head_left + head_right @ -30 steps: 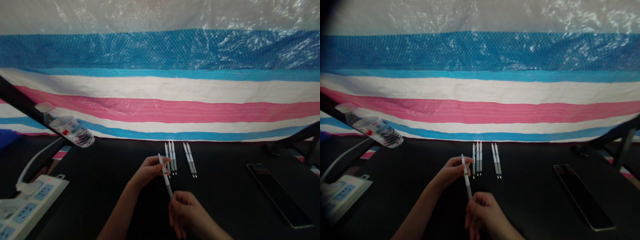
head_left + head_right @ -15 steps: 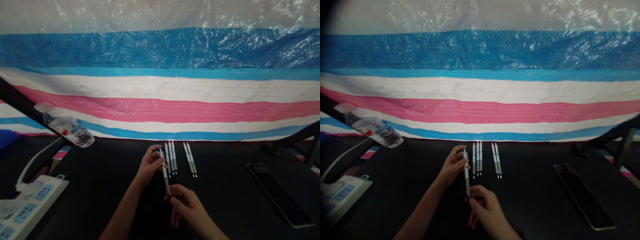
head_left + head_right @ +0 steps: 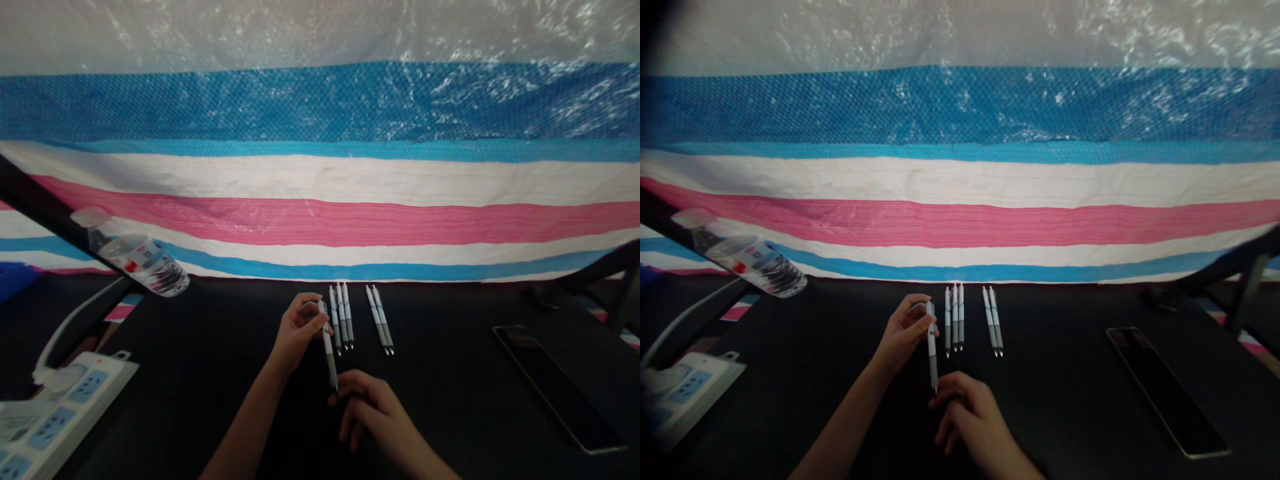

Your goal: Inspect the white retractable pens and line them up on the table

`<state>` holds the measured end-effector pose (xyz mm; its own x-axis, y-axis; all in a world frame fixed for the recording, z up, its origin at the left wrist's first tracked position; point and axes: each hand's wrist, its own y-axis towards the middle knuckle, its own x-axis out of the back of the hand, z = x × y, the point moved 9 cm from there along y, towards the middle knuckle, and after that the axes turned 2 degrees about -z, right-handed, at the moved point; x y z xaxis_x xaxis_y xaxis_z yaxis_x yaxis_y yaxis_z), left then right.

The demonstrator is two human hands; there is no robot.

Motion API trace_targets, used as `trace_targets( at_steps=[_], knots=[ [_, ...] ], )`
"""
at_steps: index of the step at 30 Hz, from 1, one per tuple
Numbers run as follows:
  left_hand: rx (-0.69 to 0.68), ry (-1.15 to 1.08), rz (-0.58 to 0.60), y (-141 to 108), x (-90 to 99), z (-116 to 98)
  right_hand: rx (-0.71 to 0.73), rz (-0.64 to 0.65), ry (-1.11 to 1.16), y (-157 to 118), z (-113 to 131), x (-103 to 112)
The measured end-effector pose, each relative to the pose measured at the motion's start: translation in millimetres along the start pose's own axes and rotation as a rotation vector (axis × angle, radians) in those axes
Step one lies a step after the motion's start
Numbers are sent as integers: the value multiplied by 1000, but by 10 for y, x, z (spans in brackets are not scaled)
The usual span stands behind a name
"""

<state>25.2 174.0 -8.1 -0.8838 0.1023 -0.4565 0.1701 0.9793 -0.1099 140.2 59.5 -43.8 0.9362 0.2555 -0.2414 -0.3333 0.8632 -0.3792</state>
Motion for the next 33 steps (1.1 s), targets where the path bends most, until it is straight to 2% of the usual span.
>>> trace_targets(
  at_steps=[6,13,25,30,33],
  knots=[
    [1,16,-10,-1,-3,9,0,-23,-29,-19,53,1],
    [-37,24,-60,-4,25,-30,8,-18,-20,-1,-4,9],
    [-71,53,-175,18,178,-50,-33,-2,-43,4,-94,8],
    [-165,184,-283,24,298,-98,-34,15,-88,-20,-73,-30],
    [-231,290,-265,31,275,-132,-29,15,-98,-28,-48,-48]
  ],
)
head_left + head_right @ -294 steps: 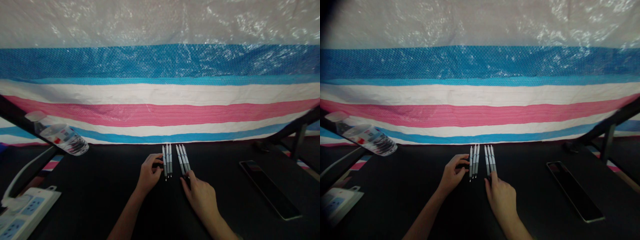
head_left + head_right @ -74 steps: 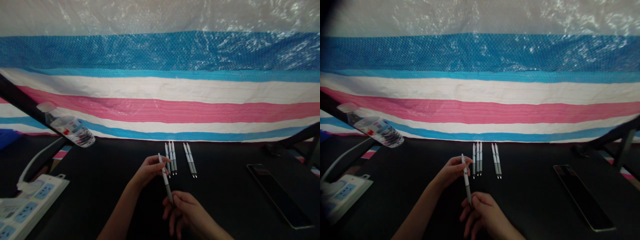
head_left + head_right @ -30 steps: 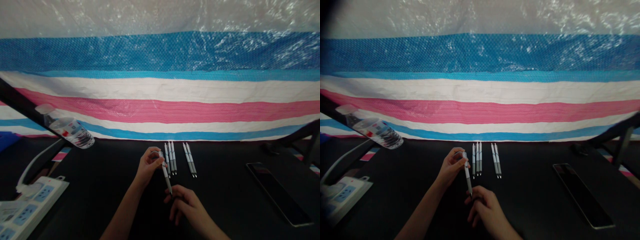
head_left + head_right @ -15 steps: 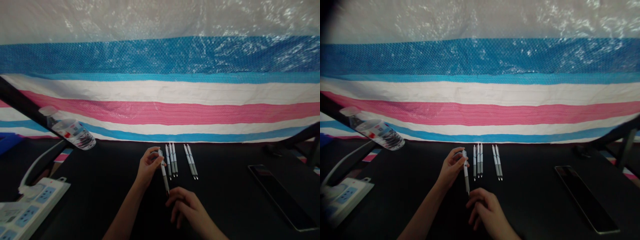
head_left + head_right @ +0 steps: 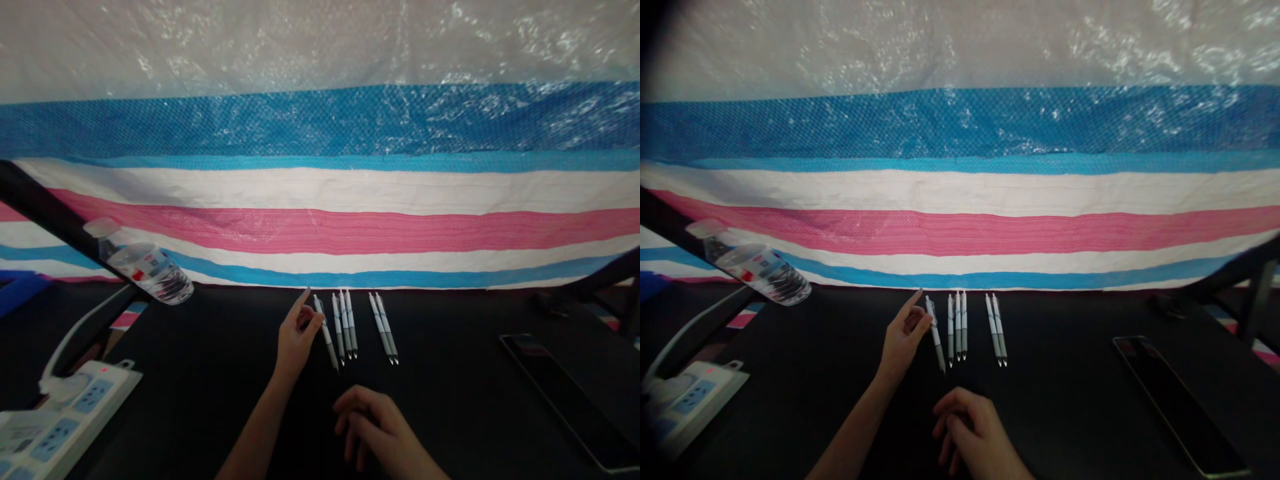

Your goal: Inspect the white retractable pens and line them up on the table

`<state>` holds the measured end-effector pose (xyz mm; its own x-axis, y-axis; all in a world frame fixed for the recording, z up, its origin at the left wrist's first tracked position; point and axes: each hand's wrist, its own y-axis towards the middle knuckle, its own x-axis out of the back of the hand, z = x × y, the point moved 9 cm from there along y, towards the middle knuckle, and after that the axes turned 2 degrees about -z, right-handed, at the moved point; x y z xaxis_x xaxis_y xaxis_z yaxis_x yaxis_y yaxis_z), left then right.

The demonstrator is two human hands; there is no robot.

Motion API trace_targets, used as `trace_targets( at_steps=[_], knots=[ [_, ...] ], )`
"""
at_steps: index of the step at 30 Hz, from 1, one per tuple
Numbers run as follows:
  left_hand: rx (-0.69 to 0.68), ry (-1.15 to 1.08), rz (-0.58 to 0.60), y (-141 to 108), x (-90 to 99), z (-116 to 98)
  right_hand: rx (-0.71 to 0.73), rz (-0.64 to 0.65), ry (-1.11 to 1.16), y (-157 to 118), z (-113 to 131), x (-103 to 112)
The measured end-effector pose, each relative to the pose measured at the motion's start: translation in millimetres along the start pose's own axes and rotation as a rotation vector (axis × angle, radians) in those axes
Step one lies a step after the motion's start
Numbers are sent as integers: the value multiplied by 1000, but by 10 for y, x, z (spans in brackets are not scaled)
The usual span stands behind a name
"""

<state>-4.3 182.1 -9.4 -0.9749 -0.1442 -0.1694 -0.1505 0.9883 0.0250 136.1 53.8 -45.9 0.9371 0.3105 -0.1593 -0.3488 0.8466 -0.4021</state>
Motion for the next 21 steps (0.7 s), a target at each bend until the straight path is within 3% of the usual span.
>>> trace_targets(
  at_steps=[6,9,13,15,18,21],
  knots=[
    [-36,88,136,-44,-154,-6,12,-16,-44,-13,23,-14],
    [-118,223,175,-62,-171,-83,52,-52,-159,-32,136,59],
    [-330,546,230,-106,-202,-254,275,-262,-522,-102,531,361],
    [-383,725,285,-140,-259,-264,321,-397,-650,-146,660,546],
    [-412,889,358,-195,-350,-237,352,-514,-730,-183,741,731],
    [-433,911,395,-236,-418,-233,375,-551,-786,-191,760,787]
  ],
)
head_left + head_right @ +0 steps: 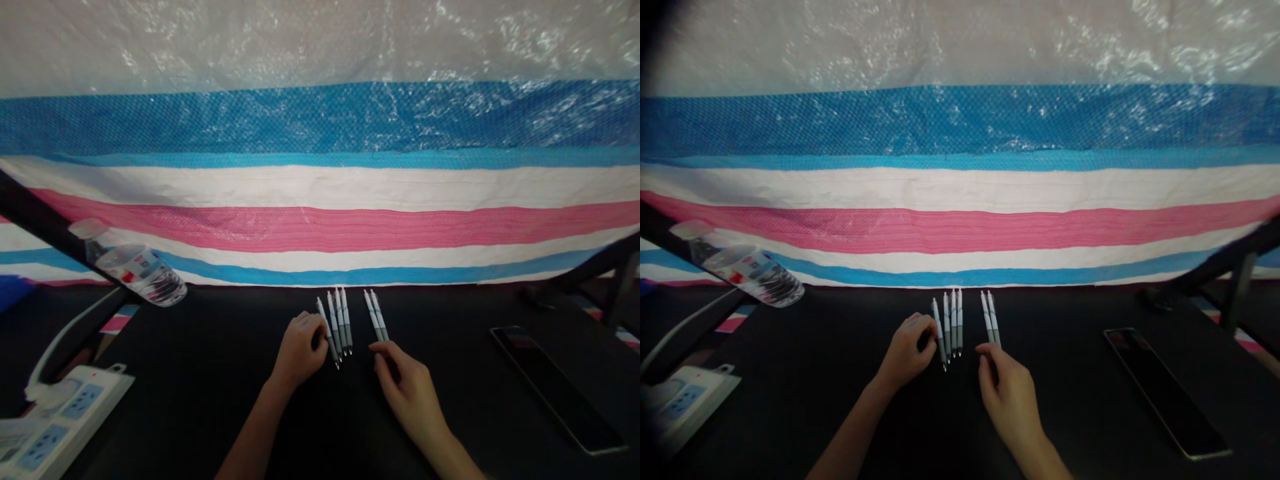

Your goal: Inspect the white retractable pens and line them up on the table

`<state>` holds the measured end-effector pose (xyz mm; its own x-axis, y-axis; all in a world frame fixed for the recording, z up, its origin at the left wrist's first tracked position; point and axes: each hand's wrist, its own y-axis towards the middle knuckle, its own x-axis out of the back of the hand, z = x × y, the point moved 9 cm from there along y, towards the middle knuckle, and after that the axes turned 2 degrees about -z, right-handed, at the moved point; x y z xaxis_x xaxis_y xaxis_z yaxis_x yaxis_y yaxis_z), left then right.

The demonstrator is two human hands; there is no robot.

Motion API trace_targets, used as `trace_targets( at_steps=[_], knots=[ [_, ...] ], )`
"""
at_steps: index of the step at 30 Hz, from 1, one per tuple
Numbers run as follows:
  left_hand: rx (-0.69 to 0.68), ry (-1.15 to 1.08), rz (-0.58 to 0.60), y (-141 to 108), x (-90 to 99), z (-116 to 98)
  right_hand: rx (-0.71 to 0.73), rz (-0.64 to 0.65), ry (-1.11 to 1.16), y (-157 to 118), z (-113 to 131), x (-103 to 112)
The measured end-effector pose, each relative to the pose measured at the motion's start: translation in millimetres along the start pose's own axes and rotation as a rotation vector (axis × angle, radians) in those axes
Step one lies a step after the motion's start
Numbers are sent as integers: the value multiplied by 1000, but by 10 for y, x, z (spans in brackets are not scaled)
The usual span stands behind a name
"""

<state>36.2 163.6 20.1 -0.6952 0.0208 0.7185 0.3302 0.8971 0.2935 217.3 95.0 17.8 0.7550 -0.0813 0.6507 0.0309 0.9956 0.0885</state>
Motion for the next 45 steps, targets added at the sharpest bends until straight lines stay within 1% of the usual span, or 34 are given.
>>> trace_targets(
  at_steps=[5,12,16,19,22,26,30,33,36,38,39,41,43,45],
  knots=[
    [-27,-27,-16,2,-4,-23,44,-89,-198,17,-3,55],
    [-41,-39,-42,16,-6,-15,51,-139,-549,44,-129,55],
    [-51,-60,-84,14,31,-32,96,-105,-598,48,-109,-3],
    [-58,-61,-120,6,97,-67,52,-94,-607,60,-113,-13],
    [-64,-81,-177,10,212,-158,-15,-72,-622,70,-116,-13],
    [-58,-151,-253,-8,408,-378,-96,-43,-670,49,-98,10],
    [-66,-217,-244,-137,549,-614,-119,5,-727,18,-55,6],
    [-31,-232,-216,-311,579,-650,-127,34,-703,6,-43,14],
    [61,-261,-204,-506,528,-538,-145,22,-614,-37,-68,75],
    [137,-315,-181,-622,440,-423,-155,-15,-503,-103,-96,138],
    [176,-356,-168,-672,389,-365,-147,-43,-431,-146,-99,170],
    [240,-456,-129,-746,282,-274,-120,-164,-284,-252,-77,284],
    [308,-560,-109,-794,207,-202,-110,-277,-89,-371,-62,388],
    [360,-646,-94,-818,156,-165,-139,-329,31,-467,-65,451]
  ],
)
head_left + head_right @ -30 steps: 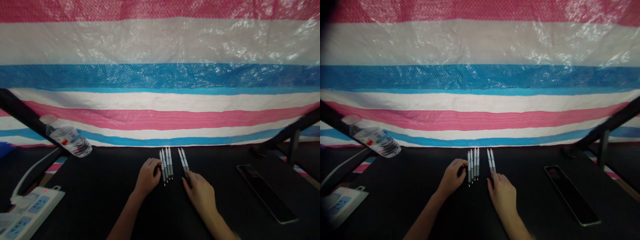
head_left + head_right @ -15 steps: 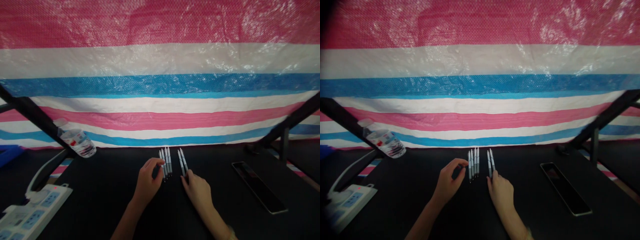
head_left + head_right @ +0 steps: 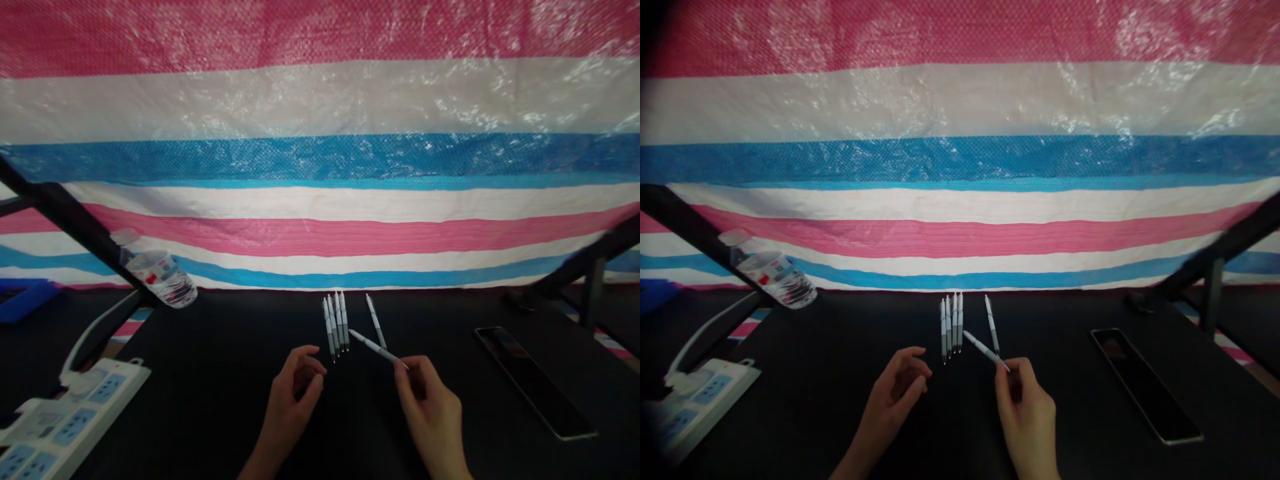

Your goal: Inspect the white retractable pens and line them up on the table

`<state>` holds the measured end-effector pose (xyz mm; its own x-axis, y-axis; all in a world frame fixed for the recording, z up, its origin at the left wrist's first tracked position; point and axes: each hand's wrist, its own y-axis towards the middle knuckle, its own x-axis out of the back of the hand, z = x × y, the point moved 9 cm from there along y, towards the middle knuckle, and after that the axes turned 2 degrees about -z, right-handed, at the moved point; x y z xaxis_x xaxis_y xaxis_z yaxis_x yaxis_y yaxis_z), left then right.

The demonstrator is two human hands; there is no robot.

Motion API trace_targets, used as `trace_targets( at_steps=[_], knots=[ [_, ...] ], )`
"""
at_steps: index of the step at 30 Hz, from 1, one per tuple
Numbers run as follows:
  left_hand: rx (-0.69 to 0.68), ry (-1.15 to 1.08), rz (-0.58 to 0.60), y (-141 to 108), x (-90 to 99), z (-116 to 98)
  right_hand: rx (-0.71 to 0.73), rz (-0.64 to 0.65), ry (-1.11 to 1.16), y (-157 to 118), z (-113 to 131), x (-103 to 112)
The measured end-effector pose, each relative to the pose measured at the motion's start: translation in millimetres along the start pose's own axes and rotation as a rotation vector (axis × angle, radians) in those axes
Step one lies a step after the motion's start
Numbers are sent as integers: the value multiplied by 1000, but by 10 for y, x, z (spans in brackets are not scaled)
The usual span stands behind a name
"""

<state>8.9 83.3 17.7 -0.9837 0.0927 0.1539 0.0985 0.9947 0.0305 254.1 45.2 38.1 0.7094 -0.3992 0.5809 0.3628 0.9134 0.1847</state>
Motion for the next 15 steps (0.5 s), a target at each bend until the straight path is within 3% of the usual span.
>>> trace_targets(
  at_steps=[6,11,15],
  knots=[
    [71,-77,67,-26,-80,65,-141,-26,219,-9,-64,91],
    [171,-243,201,-93,-222,114,-247,181,454,2,-222,-307],
    [180,-312,176,-121,-211,89,-295,312,533,-88,-273,-561]
  ],
)
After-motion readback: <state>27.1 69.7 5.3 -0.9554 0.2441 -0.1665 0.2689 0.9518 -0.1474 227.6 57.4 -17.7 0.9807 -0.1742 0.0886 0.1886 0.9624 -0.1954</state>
